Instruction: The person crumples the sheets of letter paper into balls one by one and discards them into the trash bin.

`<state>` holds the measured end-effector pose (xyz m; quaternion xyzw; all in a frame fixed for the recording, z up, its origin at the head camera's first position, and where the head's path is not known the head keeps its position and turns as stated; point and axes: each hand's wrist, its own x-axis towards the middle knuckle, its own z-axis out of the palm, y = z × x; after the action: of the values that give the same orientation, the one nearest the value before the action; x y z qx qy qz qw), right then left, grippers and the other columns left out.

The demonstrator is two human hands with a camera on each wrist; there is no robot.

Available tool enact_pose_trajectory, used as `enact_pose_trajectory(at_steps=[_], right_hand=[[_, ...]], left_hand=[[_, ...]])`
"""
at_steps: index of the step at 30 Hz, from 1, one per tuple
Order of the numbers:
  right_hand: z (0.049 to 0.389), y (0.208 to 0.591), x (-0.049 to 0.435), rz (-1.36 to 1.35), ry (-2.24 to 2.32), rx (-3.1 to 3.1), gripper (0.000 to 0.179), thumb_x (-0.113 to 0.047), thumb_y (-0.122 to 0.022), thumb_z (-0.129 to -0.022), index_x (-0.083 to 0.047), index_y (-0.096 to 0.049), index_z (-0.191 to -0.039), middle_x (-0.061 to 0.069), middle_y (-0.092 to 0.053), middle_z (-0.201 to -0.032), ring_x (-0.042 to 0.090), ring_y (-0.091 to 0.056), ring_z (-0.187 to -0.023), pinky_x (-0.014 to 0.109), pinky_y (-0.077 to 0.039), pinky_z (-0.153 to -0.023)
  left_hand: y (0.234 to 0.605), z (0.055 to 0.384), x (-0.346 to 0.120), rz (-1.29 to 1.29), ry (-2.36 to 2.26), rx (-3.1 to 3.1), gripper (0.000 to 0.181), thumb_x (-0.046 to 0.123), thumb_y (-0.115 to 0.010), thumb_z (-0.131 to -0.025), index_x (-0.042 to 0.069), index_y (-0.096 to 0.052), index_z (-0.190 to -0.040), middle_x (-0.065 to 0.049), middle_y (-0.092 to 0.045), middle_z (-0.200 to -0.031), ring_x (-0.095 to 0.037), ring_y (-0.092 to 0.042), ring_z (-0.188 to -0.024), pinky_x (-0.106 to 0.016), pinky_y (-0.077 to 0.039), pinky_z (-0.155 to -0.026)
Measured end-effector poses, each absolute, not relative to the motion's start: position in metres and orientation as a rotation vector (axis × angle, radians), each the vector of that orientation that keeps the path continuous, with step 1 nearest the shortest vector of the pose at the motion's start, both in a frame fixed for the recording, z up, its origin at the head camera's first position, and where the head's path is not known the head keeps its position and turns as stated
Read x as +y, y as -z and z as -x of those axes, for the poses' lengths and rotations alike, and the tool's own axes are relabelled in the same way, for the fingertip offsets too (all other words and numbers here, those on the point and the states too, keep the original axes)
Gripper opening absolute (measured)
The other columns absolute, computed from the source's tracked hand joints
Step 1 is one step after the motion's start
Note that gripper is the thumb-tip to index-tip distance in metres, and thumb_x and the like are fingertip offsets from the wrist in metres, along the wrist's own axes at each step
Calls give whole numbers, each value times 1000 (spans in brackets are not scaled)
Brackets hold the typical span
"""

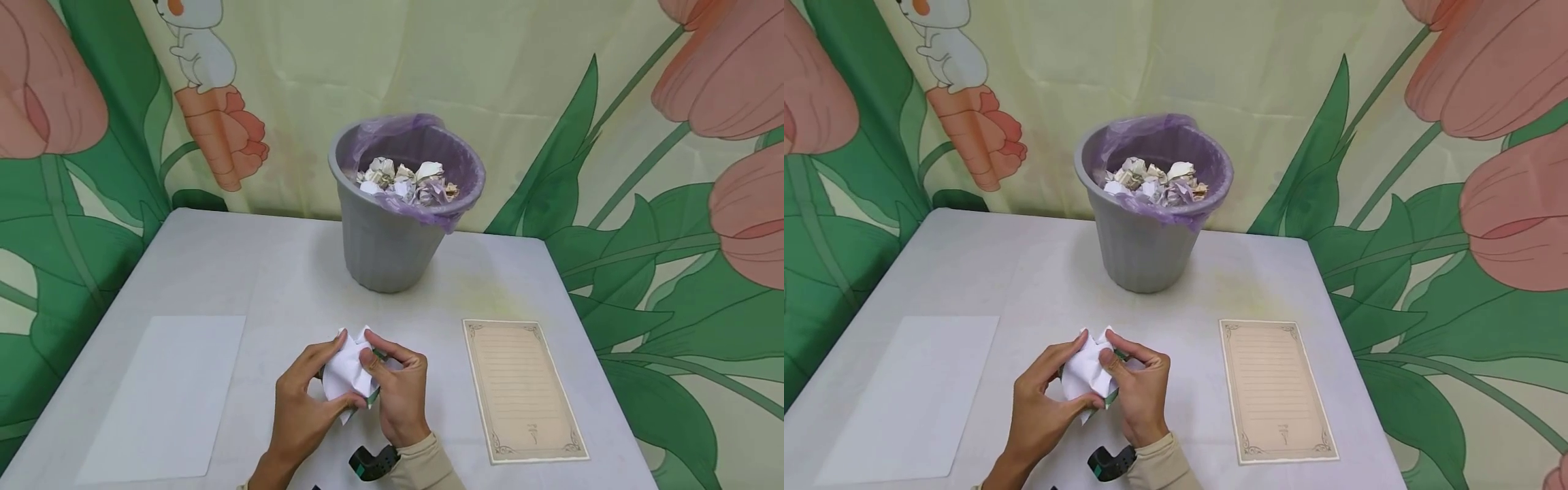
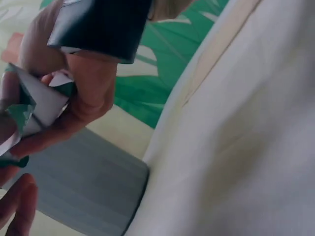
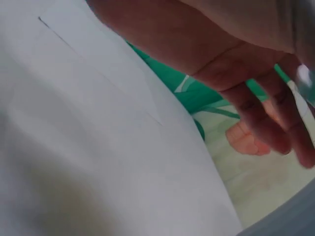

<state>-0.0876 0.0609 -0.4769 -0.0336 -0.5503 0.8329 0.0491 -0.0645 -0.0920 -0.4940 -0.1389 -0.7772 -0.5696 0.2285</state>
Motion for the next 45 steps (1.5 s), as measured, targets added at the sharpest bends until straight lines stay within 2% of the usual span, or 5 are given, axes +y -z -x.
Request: enact_pose_trajectory(at_steps=[8,14,21,32,45], right_hand=[[85,476,69,-199,-2484,-1814,43,-12,-84,-91,10,-71,-126,4,-80,-122,22,-69,-125,29,-57,-104],[90,481,85,-584,-2433,-1954,82,-48,-86,-79,-3,-65,-144,16,-65,-148,25,-59,-140,24,-53,-107],[98,484,94,-799,-2543,-1877,89,-45,-85,-81,2,-56,-151,21,-46,-163,34,-50,-149,30,-46,-119],[97,485,96,-704,-2524,-1910,57,-18,-83,-92,1,-65,-143,18,-64,-148,33,-56,-145,33,-47,-119],[97,482,78,-727,-2324,-1778,21,4,-80,-89,15,-76,-107,17,-82,-104,21,-79,-101,34,-65,-89]], left_hand=[[491,67,-82,255,1669,-1992,72,-13,-96,-64,9,-76,-130,-10,-75,-116,-10,-69,-109,-13,-56,-84],[488,67,-81,190,1708,-2006,58,-20,-89,-71,7,-79,-121,-9,-75,-103,-9,-68,-96,-14,-57,-77],[486,65,-77,165,1765,-2009,51,-22,-83,-76,7,-80,-118,-8,-78,-100,-8,-69,-89,-18,-59,-71],[478,61,-93,321,1849,-2189,58,4,-97,-69,13,-79,-124,-4,-79,-109,-8,-69,-89,-25,-61,-62],[485,61,-72,195,1909,-1881,30,-13,-88,-75,2,-81,-99,-9,-73,-89,-8,-71,-86,-17,-59,-73]])
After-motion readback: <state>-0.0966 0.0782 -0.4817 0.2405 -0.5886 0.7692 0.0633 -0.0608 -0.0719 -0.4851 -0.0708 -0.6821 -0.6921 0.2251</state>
